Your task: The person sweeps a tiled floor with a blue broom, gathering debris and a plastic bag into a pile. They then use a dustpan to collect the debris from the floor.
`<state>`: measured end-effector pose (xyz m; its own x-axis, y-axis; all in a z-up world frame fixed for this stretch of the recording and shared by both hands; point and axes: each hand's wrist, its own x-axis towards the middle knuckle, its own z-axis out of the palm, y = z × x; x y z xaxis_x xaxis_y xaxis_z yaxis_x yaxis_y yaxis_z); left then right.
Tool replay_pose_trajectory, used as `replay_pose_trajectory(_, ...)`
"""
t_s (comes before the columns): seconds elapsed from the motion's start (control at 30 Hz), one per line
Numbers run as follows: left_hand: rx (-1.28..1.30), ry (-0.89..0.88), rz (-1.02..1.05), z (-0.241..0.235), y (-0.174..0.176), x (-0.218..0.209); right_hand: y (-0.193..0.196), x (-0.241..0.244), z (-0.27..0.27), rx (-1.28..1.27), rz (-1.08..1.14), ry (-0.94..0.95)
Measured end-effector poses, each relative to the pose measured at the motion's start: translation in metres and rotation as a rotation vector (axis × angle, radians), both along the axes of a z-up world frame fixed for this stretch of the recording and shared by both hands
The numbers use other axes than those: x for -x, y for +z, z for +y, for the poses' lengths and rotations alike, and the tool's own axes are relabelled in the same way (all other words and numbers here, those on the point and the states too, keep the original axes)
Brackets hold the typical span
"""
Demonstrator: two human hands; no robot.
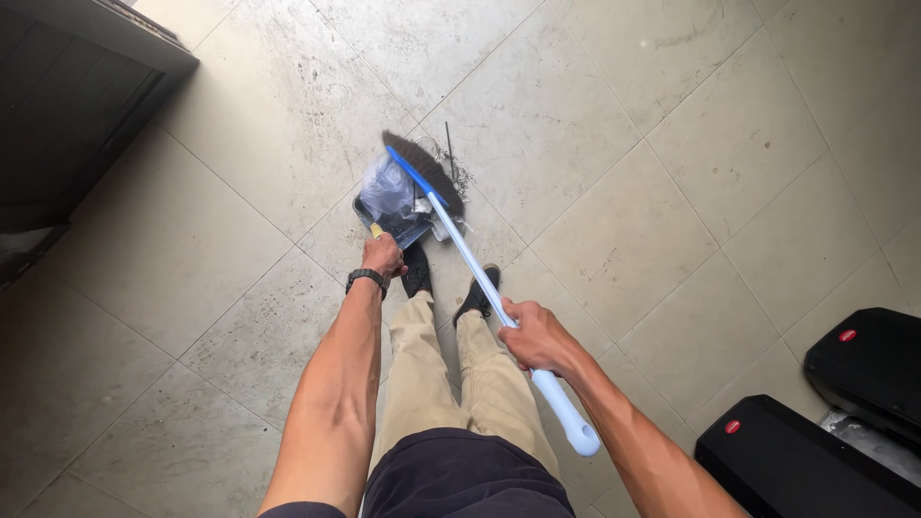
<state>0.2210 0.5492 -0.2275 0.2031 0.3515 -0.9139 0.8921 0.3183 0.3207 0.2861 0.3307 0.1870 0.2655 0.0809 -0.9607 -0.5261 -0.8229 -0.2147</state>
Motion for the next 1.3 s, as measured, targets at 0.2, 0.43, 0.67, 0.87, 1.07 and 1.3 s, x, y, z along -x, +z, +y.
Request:
replay_pose_trajectory(0.2, 0.022, 0.097, -0.017, -0.002, 0.018, -0.001, -0.011, 0.011, -0.005, 0.008, -0.044, 0.208)
replay_pose_trajectory(0.43, 0.054, 0.129, 0.007, 0.012, 0.05, 0.002, 0.066, -0.021, -0.015, 0.144, -0.109, 0.156)
replay_pose_trajectory(0.67, 0.114, 0.14, -0.009, 0.017, 0.073, -0.002, -0.006, -0.048, -0.037, 0.211, -0.291, 0.093)
replay_pose_trajectory(0.87, 0.061, 0.048, -0.032, 0.02, 0.037, 0.007, -0.116, -0.012, -0.034, 0.122, -0.194, -0.011)
replay_pose_trajectory(1.07, 0.046, -0.019, -0.039, 0.016, 0.018, 0.021, -0.073, 0.005, -0.011, 0.061, -0.057, 0.013)
replay_pose_trajectory(1.3, 0.06, 0.025, -0.045, 0.006, 0.015, 0.03, -0.033, 0.01, -0.003, 0.031, 0.028, 0.078)
